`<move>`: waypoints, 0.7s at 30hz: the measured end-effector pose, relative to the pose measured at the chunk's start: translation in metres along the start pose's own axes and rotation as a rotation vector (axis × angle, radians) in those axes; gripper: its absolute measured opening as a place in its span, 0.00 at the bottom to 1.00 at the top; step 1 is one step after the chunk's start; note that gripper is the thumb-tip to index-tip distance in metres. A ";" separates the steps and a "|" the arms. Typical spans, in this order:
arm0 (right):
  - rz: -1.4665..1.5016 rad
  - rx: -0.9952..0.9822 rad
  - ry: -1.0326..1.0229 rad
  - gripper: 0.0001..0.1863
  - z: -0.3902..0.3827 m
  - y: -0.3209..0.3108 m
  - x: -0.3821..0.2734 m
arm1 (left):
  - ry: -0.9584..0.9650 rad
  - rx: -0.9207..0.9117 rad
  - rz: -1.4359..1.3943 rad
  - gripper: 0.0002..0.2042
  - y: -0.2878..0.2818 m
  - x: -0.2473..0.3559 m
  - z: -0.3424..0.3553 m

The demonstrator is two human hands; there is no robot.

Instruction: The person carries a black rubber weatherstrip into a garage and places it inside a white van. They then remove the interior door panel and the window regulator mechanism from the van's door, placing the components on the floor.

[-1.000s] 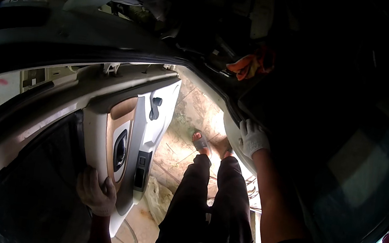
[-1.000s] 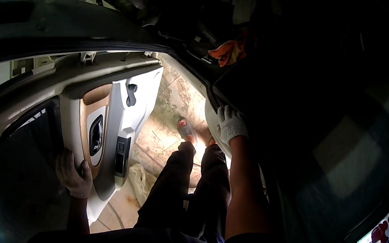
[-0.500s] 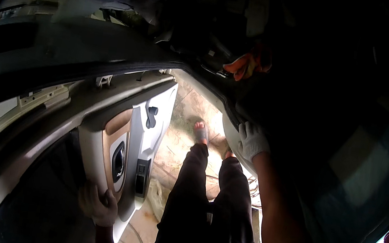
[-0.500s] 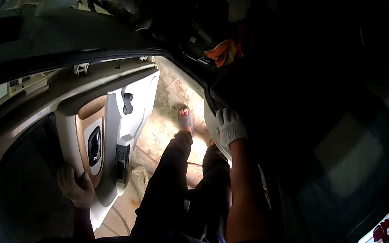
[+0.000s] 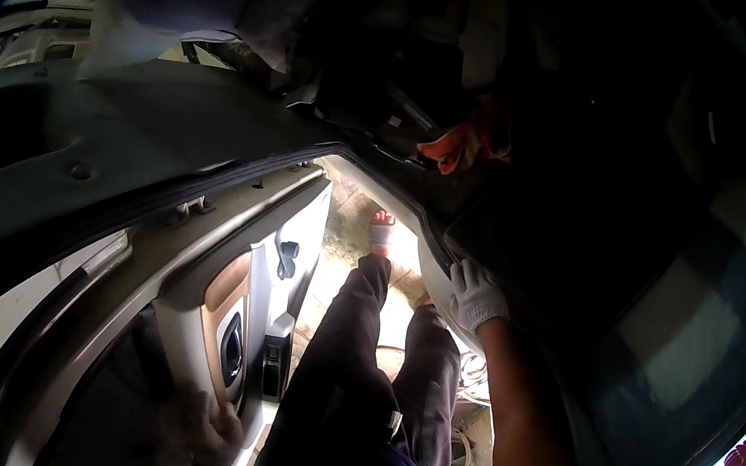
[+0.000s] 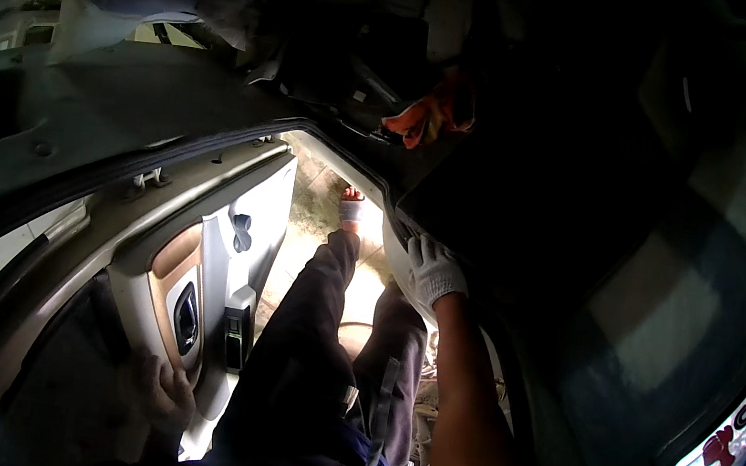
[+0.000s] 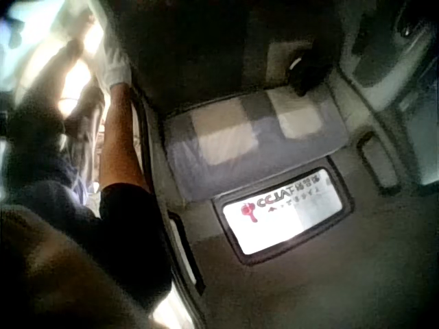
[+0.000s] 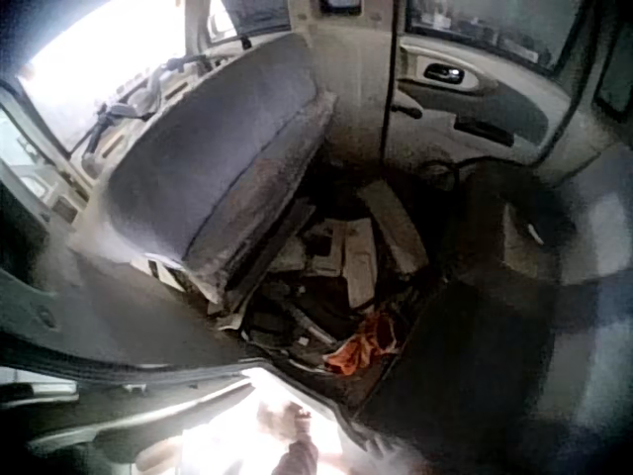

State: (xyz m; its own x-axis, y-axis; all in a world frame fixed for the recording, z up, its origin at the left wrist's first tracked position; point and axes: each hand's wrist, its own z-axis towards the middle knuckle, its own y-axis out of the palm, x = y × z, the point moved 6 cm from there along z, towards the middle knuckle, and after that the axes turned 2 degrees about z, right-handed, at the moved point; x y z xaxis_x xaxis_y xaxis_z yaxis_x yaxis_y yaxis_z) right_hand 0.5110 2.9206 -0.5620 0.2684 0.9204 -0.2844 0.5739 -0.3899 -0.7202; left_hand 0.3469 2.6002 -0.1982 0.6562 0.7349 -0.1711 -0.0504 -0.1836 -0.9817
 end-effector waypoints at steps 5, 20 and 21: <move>0.013 0.062 -0.009 0.36 -0.003 -0.004 -0.004 | 0.192 0.482 -0.208 0.11 0.016 0.069 0.052; 0.080 -0.024 0.013 0.44 0.001 -0.004 0.014 | -0.362 -0.260 -1.109 0.33 0.446 0.270 0.385; 0.036 -0.027 -0.013 0.45 0.000 0.004 0.013 | -0.480 -0.361 -1.097 0.35 0.453 0.289 0.372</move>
State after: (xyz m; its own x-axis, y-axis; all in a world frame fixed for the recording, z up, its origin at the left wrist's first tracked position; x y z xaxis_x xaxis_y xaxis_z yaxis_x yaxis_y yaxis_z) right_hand 0.5169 2.9308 -0.5688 0.2792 0.9062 -0.3177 0.5848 -0.4229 -0.6922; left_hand 0.2338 2.9727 -0.7231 -0.1227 0.7634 0.6342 0.6079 0.5629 -0.5600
